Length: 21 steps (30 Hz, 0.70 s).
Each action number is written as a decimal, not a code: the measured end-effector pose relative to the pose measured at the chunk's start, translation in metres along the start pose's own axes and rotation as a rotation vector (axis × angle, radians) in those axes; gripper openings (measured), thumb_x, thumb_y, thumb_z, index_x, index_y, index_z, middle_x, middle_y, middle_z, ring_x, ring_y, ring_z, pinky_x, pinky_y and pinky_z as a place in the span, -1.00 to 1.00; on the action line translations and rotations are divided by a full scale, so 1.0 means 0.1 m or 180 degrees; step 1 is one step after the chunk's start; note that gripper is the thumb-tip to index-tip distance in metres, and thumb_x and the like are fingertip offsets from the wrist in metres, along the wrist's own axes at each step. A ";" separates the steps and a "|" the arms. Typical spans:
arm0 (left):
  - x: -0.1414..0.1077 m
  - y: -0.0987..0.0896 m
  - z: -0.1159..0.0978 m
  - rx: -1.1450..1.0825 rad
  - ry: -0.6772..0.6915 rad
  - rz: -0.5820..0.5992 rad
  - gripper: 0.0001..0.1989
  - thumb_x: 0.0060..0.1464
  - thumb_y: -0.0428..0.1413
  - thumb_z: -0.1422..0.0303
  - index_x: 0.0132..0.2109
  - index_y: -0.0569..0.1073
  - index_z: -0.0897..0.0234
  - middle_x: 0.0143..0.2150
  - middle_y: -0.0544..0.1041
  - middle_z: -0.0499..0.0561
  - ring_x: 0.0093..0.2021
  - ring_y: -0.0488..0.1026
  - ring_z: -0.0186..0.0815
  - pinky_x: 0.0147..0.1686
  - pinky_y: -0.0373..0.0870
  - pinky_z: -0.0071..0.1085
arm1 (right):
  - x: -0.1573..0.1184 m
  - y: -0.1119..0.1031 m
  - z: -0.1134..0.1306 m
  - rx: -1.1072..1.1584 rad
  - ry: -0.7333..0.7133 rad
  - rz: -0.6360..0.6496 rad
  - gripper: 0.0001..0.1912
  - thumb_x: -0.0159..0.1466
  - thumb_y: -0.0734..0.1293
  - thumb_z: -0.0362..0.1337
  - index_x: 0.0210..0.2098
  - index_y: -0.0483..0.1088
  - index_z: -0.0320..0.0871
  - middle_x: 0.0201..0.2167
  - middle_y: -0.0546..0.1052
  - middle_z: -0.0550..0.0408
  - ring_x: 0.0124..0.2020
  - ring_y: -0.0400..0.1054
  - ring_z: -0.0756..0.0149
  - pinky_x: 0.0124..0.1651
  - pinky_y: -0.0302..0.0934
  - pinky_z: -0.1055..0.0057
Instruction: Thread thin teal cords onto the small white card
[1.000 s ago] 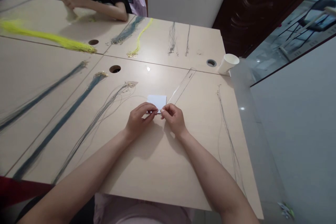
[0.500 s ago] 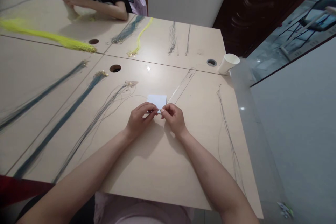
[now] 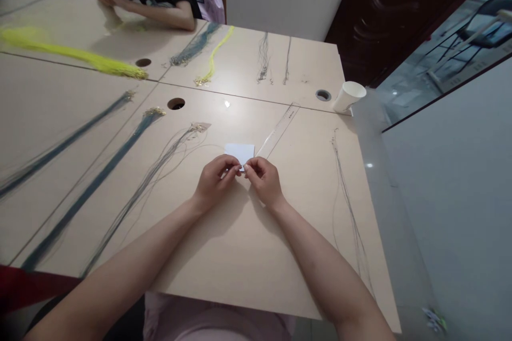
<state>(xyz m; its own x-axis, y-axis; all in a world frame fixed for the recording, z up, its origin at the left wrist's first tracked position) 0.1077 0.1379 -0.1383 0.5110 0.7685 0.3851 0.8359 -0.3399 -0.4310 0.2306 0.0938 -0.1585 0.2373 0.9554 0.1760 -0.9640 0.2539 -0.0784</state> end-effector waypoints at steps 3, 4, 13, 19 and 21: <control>-0.01 0.03 0.05 -0.0345 -0.0309 0.0004 -0.92 0.09 0.02 0.39 -0.32 0.37 0.31 -0.41 0.42 -0.03 -0.41 0.38 -0.45 -0.42 0.30 -0.53 | -0.01 0.00 0.01 -0.0216 -0.0068 -0.0041 -0.89 0.20 0.23 -0.24 -0.42 0.30 -0.14 -0.52 0.38 0.15 -0.47 0.29 0.37 -0.37 0.18 0.41; -0.02 0.04 0.07 -0.0475 -0.0399 0.0017 -0.91 0.09 0.02 0.38 -0.31 0.36 0.31 -0.41 0.42 -0.03 -0.43 0.39 -0.45 -0.43 0.31 -0.53 | -0.01 0.00 0.02 -0.0274 -0.0085 -0.0057 -0.89 0.20 0.22 -0.24 -0.42 0.29 -0.14 -0.52 0.38 0.15 -0.46 0.29 0.37 -0.37 0.18 0.41; -0.02 0.06 0.09 -0.0819 -0.0601 0.0033 -0.89 0.07 0.04 0.35 -0.32 0.36 0.33 -0.45 0.43 -0.04 -0.46 0.40 -0.44 -0.45 0.33 -0.53 | -0.02 0.00 0.04 -0.0392 -0.0105 -0.0072 -0.90 0.20 0.21 -0.25 -0.41 0.29 -0.13 -0.51 0.37 0.15 -0.47 0.28 0.37 -0.38 0.17 0.41; -0.01 0.04 0.07 -0.0954 -0.0770 -0.0036 -0.86 0.07 0.03 0.33 -0.34 0.36 0.34 -0.47 0.42 -0.04 -0.47 0.39 -0.43 -0.43 0.35 -0.49 | -0.03 0.01 0.05 -0.0486 -0.0139 -0.0092 -0.89 0.21 0.21 -0.25 -0.41 0.29 -0.12 -0.49 0.37 0.14 -0.45 0.27 0.36 -0.38 0.15 0.41; -0.01 0.03 0.07 -0.0903 -0.0854 -0.0003 -0.83 0.08 0.01 0.31 -0.36 0.36 0.34 -0.49 0.41 -0.05 -0.48 0.38 -0.43 -0.43 0.34 -0.48 | -0.04 0.02 0.07 -0.0581 -0.0214 -0.0083 -0.90 0.22 0.21 -0.26 -0.41 0.30 -0.12 -0.47 0.37 0.14 -0.44 0.27 0.36 -0.38 0.14 0.41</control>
<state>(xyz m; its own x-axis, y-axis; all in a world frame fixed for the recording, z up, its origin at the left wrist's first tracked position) 0.1084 0.1399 -0.1462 0.4710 0.8706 0.1422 0.8778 -0.4465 -0.1736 0.2270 0.0895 -0.1522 0.2477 0.9374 0.2449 -0.9185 0.3076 -0.2486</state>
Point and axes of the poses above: each hand's wrist, its own x-axis towards the middle knuckle, its own y-axis out of the palm, z = x × y, the point moved 6 cm from there along x, towards the middle knuckle
